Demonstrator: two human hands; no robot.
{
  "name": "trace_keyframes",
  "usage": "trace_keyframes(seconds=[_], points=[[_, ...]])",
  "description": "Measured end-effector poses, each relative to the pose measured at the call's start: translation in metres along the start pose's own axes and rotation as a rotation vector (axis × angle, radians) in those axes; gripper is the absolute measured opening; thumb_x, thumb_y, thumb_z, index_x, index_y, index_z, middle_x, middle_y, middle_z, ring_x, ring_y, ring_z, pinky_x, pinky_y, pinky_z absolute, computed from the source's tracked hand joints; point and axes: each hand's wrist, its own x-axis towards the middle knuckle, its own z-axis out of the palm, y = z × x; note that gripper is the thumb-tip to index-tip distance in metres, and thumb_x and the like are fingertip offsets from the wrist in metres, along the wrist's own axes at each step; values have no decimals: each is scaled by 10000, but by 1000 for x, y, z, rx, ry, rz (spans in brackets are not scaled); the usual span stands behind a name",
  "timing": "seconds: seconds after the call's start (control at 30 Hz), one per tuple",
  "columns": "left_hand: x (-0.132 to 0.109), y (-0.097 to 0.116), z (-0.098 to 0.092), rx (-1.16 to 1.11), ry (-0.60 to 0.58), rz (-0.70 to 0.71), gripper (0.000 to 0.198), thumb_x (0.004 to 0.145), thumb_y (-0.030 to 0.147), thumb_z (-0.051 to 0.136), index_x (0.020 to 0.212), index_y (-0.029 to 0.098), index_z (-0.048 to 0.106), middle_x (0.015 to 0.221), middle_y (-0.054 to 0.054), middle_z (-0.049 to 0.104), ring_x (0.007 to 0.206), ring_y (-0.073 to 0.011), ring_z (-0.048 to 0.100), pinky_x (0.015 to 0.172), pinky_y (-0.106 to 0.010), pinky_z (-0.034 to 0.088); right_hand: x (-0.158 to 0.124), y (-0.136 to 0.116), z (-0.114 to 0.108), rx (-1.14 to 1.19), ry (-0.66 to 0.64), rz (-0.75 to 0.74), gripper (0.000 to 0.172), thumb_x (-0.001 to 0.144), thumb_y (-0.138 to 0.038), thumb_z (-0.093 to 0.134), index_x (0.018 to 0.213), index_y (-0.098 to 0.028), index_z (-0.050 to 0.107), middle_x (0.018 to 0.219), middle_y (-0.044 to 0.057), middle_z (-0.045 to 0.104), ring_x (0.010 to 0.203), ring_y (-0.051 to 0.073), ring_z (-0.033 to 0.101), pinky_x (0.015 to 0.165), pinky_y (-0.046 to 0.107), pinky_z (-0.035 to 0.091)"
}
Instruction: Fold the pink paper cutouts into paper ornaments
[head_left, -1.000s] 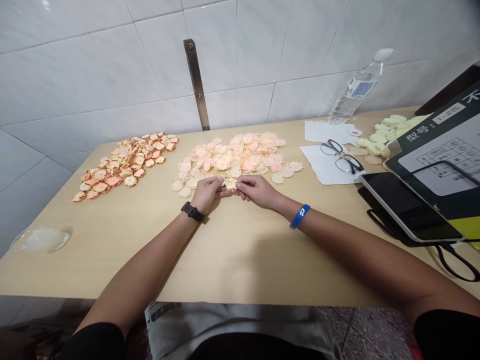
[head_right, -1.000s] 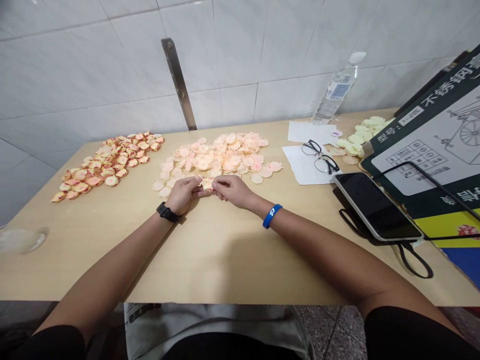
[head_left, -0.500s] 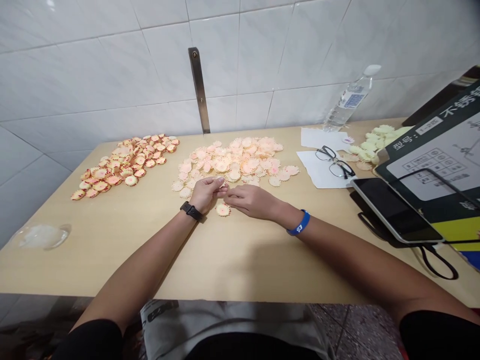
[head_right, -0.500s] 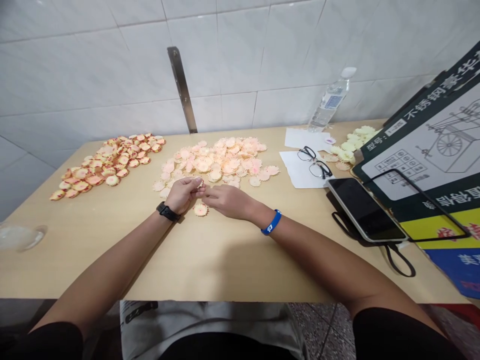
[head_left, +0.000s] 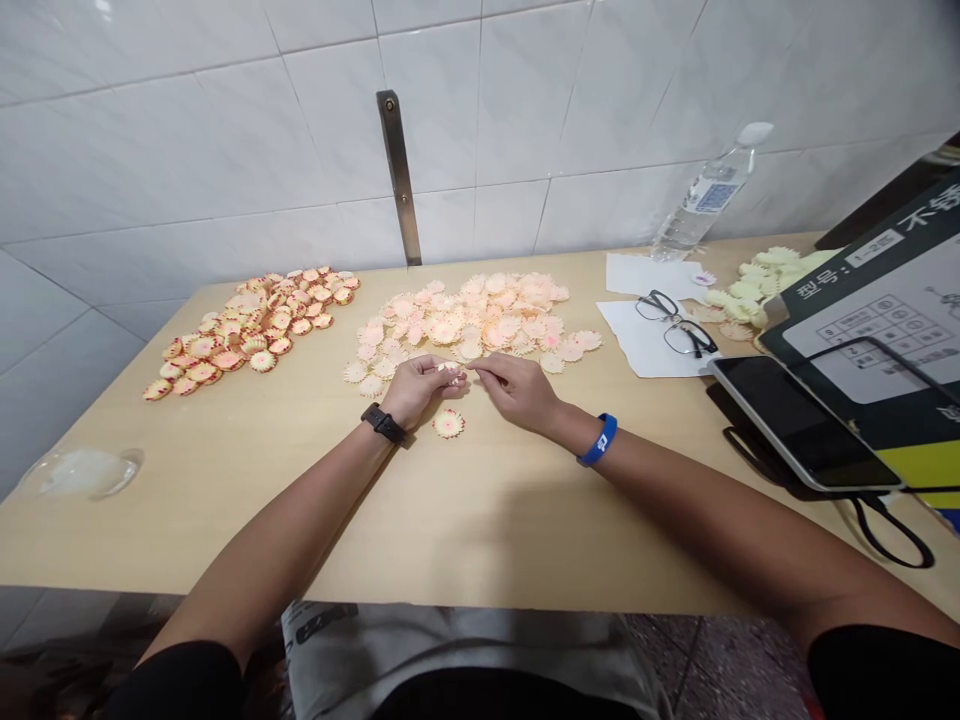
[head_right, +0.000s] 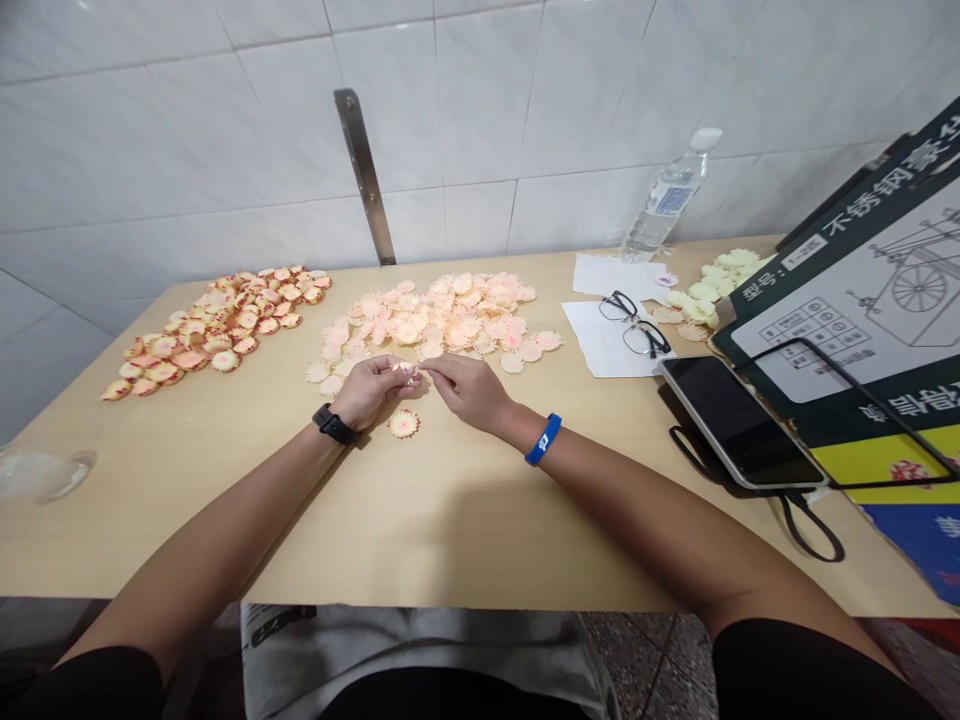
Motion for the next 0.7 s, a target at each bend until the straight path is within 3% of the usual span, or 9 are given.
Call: trace_keyframes(seconds=[0.13,0.27,0.5,0.6,0.7], points=[[-2,3,1,80,6,13,443,494,377,913,589,129,559,590,-47,660,539,-112,605,557,-253,498,0,-1,2,27,22,24,288,961,-253,420,1041,-206,693,859,85,700,742,194,618,705,339,481],[-5,4,4,212,41,30,489,561,491,862,543,144,517,472,-7,576,395,-64,479,442,-221,419,1,-5,2,26,13,57,257,956,-324,463,979,-203,688,766,61,656,669,175,565,660,319,448],[-5,-1,4,146,-72,4,483,576,524,844,747,100,689,697,-66,682,658,-153,669,656,-280,540,5,-3,4,7,34,55,157,924,-314,552,910,-196,655,705,23,588,632,148,515,612,276,402],[-5,-1,4,132,-71,-4,453,564,479,862,760,99,713,740,-59,685,701,-131,656,695,-265,539,6,-2,5,-11,54,49,158,924,-320,562,897,-197,658,738,29,601,656,149,535,607,271,409],[-5,-1,5,125,-23,-3,420,525,430,887,675,101,676,646,-17,634,607,-93,600,640,-250,523,6,-1,5,-24,57,34,158,912,-336,596,901,-203,680,812,46,634,722,161,579,633,276,440]])
